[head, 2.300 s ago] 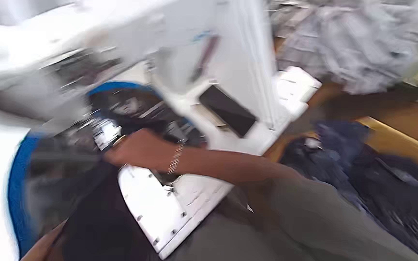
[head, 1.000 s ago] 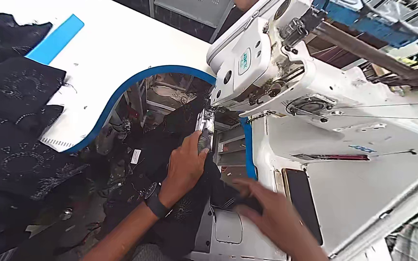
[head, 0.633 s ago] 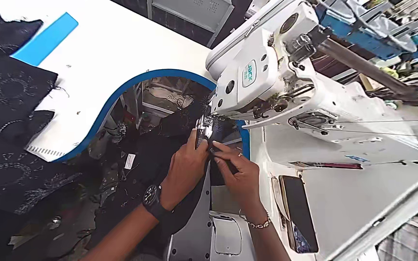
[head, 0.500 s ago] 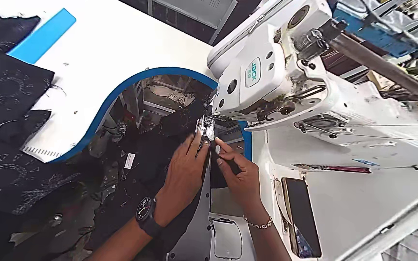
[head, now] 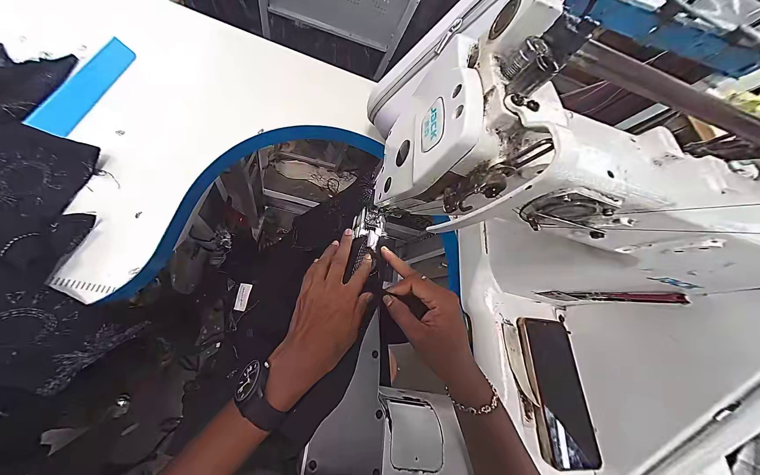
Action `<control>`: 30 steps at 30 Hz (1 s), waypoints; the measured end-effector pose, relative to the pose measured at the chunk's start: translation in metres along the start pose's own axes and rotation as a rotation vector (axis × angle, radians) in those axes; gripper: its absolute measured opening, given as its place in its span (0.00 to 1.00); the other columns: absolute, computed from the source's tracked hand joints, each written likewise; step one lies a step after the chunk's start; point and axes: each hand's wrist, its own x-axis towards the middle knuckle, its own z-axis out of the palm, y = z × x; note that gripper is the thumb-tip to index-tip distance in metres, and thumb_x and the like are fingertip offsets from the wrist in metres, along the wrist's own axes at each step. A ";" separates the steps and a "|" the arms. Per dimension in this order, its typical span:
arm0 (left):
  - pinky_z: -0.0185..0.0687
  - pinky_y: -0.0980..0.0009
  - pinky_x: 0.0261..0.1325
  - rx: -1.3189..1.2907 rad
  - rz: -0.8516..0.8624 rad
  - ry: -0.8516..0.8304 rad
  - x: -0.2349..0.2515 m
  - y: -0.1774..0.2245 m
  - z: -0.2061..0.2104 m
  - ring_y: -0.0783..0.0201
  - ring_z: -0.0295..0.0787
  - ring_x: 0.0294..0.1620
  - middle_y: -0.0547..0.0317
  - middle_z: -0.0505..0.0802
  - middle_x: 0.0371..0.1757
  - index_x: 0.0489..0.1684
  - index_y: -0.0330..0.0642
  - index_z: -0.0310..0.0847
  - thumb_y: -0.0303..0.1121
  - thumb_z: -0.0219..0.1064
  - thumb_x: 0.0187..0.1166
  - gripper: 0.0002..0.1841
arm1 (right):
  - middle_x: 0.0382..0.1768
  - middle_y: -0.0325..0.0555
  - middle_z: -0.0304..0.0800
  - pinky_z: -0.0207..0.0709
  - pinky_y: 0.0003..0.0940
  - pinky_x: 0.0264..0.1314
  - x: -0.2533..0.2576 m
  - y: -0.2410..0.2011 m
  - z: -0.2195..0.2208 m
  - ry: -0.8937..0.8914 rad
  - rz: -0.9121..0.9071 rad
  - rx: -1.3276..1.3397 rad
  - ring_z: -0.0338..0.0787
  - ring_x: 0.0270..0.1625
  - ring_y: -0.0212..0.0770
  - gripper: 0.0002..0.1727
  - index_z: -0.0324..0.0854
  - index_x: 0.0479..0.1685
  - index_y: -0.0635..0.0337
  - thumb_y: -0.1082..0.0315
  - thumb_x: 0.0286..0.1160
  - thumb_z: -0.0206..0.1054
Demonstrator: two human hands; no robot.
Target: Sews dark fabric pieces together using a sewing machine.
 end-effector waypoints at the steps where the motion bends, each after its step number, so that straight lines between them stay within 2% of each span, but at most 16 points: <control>1: 0.69 0.34 0.76 0.016 0.017 -0.010 -0.001 -0.001 0.000 0.34 0.72 0.83 0.40 0.76 0.85 0.76 0.43 0.80 0.42 0.50 0.88 0.24 | 0.70 0.56 0.88 0.78 0.24 0.71 0.000 0.001 0.000 -0.023 0.002 0.001 0.87 0.71 0.32 0.09 0.87 0.27 0.62 0.70 0.69 0.64; 3: 0.62 0.31 0.80 -0.002 0.030 -0.049 0.000 -0.002 0.000 0.40 0.71 0.86 0.48 0.78 0.84 0.79 0.39 0.77 0.37 0.49 0.89 0.24 | 0.72 0.57 0.86 0.77 0.28 0.71 -0.001 0.002 0.000 -0.066 -0.009 -0.018 0.85 0.74 0.35 0.08 0.83 0.23 0.62 0.70 0.67 0.63; 5: 0.56 0.31 0.83 -0.034 0.056 -0.047 0.006 -0.008 0.000 0.44 0.71 0.86 0.49 0.80 0.83 0.79 0.36 0.76 0.37 0.48 0.90 0.24 | 0.74 0.57 0.84 0.78 0.26 0.64 0.000 0.000 -0.001 -0.106 -0.010 -0.070 0.86 0.70 0.33 0.08 0.78 0.20 0.61 0.70 0.64 0.62; 6: 0.55 0.31 0.84 -0.040 0.080 -0.034 0.009 -0.012 0.001 0.45 0.71 0.86 0.49 0.81 0.82 0.77 0.35 0.76 0.39 0.47 0.91 0.24 | 0.75 0.57 0.83 0.79 0.25 0.56 0.000 -0.001 -0.001 -0.119 -0.020 -0.127 0.89 0.64 0.32 0.07 0.76 0.19 0.60 0.69 0.62 0.62; 8: 0.58 0.33 0.83 0.001 0.136 0.014 0.014 -0.017 0.003 0.44 0.73 0.85 0.47 0.83 0.80 0.69 0.36 0.81 0.43 0.48 0.90 0.24 | 0.74 0.58 0.84 0.75 0.24 0.34 -0.001 -0.003 0.000 -0.121 -0.062 -0.257 0.89 0.41 0.30 0.07 0.74 0.17 0.59 0.68 0.58 0.62; 10: 0.65 0.35 0.79 0.055 0.152 0.027 0.014 -0.014 0.002 0.41 0.75 0.83 0.44 0.84 0.78 0.62 0.36 0.85 0.42 0.50 0.89 0.22 | 0.72 0.58 0.85 0.69 0.28 0.20 -0.004 -0.006 0.001 -0.119 -0.121 -0.396 0.85 0.25 0.32 0.08 0.75 0.16 0.58 0.67 0.56 0.62; 14: 0.74 0.48 0.78 -0.026 0.134 0.014 0.013 -0.011 0.000 0.42 0.81 0.78 0.40 0.85 0.76 0.63 0.31 0.84 0.36 0.53 0.88 0.20 | 0.74 0.60 0.83 0.67 0.33 0.13 -0.001 -0.008 0.005 -0.139 -0.160 -0.565 0.85 0.20 0.37 0.08 0.79 0.18 0.57 0.64 0.56 0.62; 16: 0.76 0.56 0.78 -0.112 0.121 0.028 0.012 -0.011 0.000 0.42 0.81 0.78 0.38 0.86 0.75 0.65 0.28 0.82 0.34 0.56 0.85 0.20 | 0.74 0.61 0.82 0.69 0.29 0.17 0.001 -0.006 0.009 -0.122 -0.104 -0.439 0.85 0.24 0.34 0.07 0.79 0.19 0.57 0.65 0.57 0.65; 17: 0.77 0.58 0.77 -0.167 0.106 0.043 0.013 -0.010 0.000 0.41 0.81 0.78 0.37 0.86 0.74 0.66 0.27 0.80 0.30 0.59 0.82 0.19 | 0.75 0.61 0.82 0.73 0.26 0.25 0.003 -0.004 0.011 -0.103 -0.061 -0.329 0.88 0.32 0.31 0.07 0.80 0.20 0.57 0.64 0.58 0.67; 19: 0.78 0.59 0.77 -0.241 0.086 0.068 0.014 -0.009 0.000 0.42 0.81 0.78 0.37 0.86 0.73 0.67 0.28 0.78 0.23 0.58 0.81 0.18 | 0.79 0.60 0.78 0.79 0.20 0.58 0.008 0.001 0.017 -0.091 0.030 -0.060 0.87 0.65 0.30 0.09 0.81 0.25 0.58 0.63 0.66 0.70; 20: 0.78 0.58 0.77 -0.257 0.093 0.081 0.014 -0.009 0.001 0.42 0.81 0.78 0.37 0.86 0.72 0.66 0.29 0.78 0.21 0.56 0.81 0.17 | 0.80 0.62 0.76 0.77 0.22 0.70 0.011 0.005 0.022 -0.082 0.047 0.052 0.81 0.77 0.33 0.09 0.82 0.28 0.60 0.64 0.68 0.71; 21: 0.78 0.57 0.77 -0.264 0.104 0.086 0.015 -0.009 0.001 0.41 0.81 0.78 0.36 0.86 0.72 0.64 0.30 0.80 0.20 0.56 0.81 0.16 | 0.80 0.63 0.76 0.75 0.24 0.76 0.014 0.007 0.026 -0.063 0.045 0.086 0.78 0.81 0.35 0.09 0.83 0.29 0.61 0.65 0.68 0.72; 22: 0.78 0.56 0.77 -0.262 0.113 0.083 0.016 -0.009 0.001 0.40 0.81 0.77 0.35 0.86 0.72 0.61 0.31 0.82 0.19 0.56 0.79 0.16 | 0.79 0.63 0.77 0.74 0.26 0.77 0.016 0.007 0.029 -0.042 0.034 0.058 0.78 0.82 0.36 0.09 0.84 0.28 0.61 0.64 0.68 0.72; 25: 0.79 0.58 0.75 -0.240 0.110 0.058 0.017 -0.008 0.000 0.39 0.80 0.78 0.34 0.84 0.75 0.53 0.34 0.83 0.19 0.57 0.77 0.12 | 0.75 0.63 0.82 0.77 0.19 0.70 0.009 -0.002 0.032 0.056 0.010 -0.014 0.83 0.75 0.31 0.10 0.82 0.23 0.62 0.66 0.64 0.73; 27: 0.80 0.58 0.74 -0.231 0.101 0.059 0.017 -0.006 0.002 0.38 0.80 0.78 0.33 0.83 0.75 0.52 0.34 0.82 0.19 0.57 0.77 0.12 | 0.75 0.58 0.83 0.79 0.16 0.66 0.006 -0.003 0.030 0.066 0.071 0.102 0.85 0.71 0.26 0.09 0.82 0.20 0.61 0.68 0.58 0.76; 30: 0.80 0.57 0.74 -0.215 0.102 0.064 0.019 -0.006 0.004 0.37 0.80 0.78 0.33 0.84 0.74 0.55 0.33 0.82 0.19 0.58 0.76 0.13 | 0.75 0.55 0.84 0.80 0.20 0.70 0.010 0.005 0.025 0.034 0.119 0.247 0.84 0.75 0.30 0.08 0.84 0.19 0.58 0.69 0.57 0.78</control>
